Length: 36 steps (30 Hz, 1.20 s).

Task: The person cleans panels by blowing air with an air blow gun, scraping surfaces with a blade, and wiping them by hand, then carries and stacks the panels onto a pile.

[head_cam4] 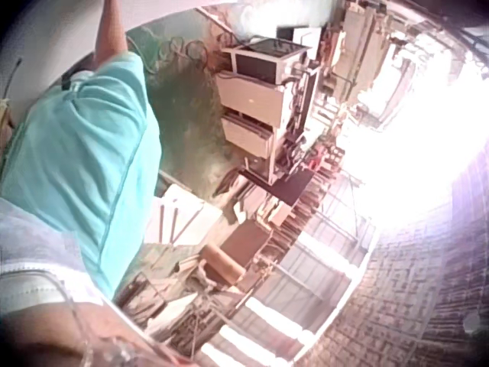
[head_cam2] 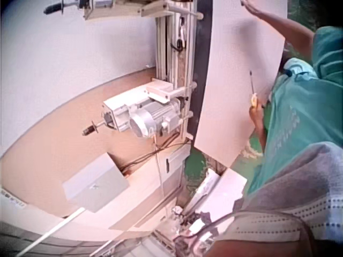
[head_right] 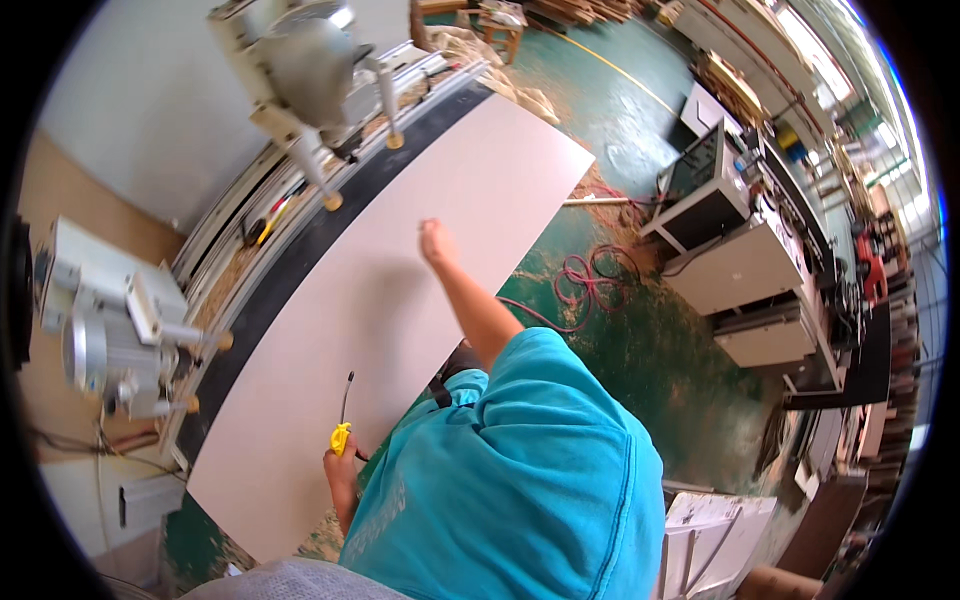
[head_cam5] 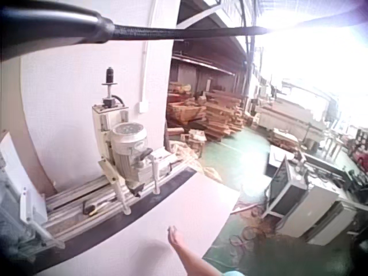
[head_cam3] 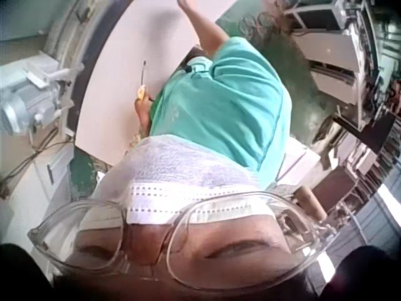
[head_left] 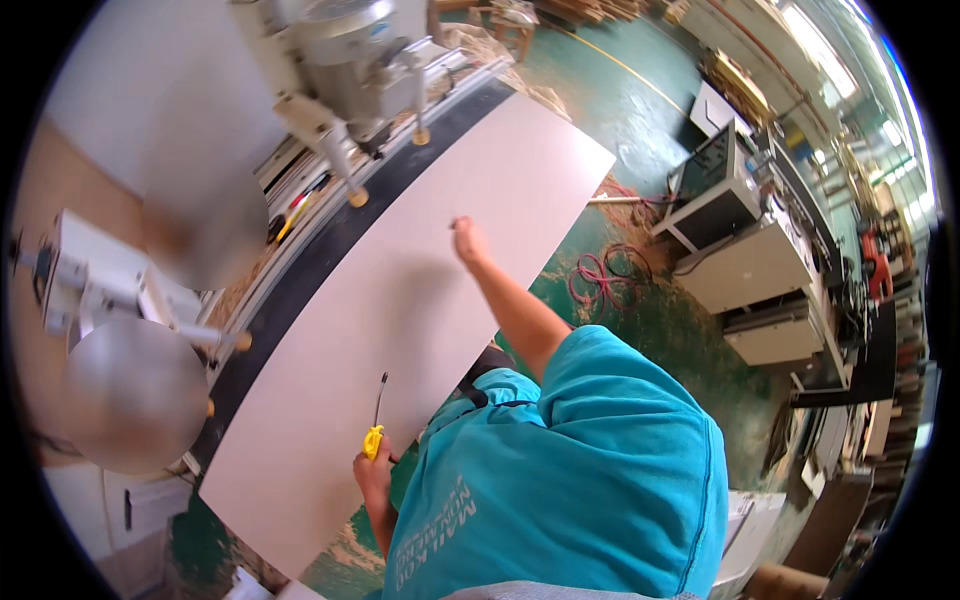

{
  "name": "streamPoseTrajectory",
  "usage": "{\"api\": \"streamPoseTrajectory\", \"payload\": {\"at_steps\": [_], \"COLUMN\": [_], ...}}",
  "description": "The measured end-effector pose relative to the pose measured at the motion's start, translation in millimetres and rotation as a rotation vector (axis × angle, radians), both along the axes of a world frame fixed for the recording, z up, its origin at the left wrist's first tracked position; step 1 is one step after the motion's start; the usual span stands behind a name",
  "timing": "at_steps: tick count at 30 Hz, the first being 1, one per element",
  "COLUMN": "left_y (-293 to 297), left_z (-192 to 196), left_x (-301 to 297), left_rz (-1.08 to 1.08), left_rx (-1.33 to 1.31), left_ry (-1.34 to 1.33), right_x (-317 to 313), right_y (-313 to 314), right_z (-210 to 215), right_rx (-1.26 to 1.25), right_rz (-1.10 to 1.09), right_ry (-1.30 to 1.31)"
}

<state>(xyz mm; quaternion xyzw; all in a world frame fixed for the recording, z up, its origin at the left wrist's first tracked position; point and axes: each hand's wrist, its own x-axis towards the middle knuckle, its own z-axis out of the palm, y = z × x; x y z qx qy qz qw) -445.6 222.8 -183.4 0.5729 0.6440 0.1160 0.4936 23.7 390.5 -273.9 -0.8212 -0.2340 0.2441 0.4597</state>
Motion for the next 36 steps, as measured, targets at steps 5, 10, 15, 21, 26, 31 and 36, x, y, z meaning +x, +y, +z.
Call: {"api": "streamPoseTrajectory", "payload": {"at_steps": [5,10,15,21,26,31,36], "left_y": [69.1,134.3,168.4,193.5,207.0,212.7,216.1], "left_z": [11.5,35.2,48.0,52.2,51.1,47.5,51.1], "left_x": [136.5,263.2,353.5,411.4,423.6,441.8,455.5], "left_rz": [0.205,0.123,0.047,0.132,0.120,0.022,-0.030], "left_rx": [-0.112,-0.208,-0.307,-0.273,-0.307,-0.227,-0.234], "left_ry": [-0.190,-0.009,0.073,0.094,0.154,0.147,0.161], "right_x": [199.7,333.5,456.0,513.7,539.2,546.1,556.4], "right_y": [22.0,118.1,196.0,238.9,235.2,221.1,215.4], "right_z": [-25.2,-17.1,-27.6,-27.8,-31.7,10.5,0.8], "right_rx": [-0.148,-0.047,-0.093,0.025,0.273,0.518,0.364], "right_rz": [-0.142,-0.273,-0.194,-0.079,0.053,-0.185,-0.326], "right_ry": [-0.194,-0.362,-0.553,-0.853,-0.680,0.440,0.178]}}
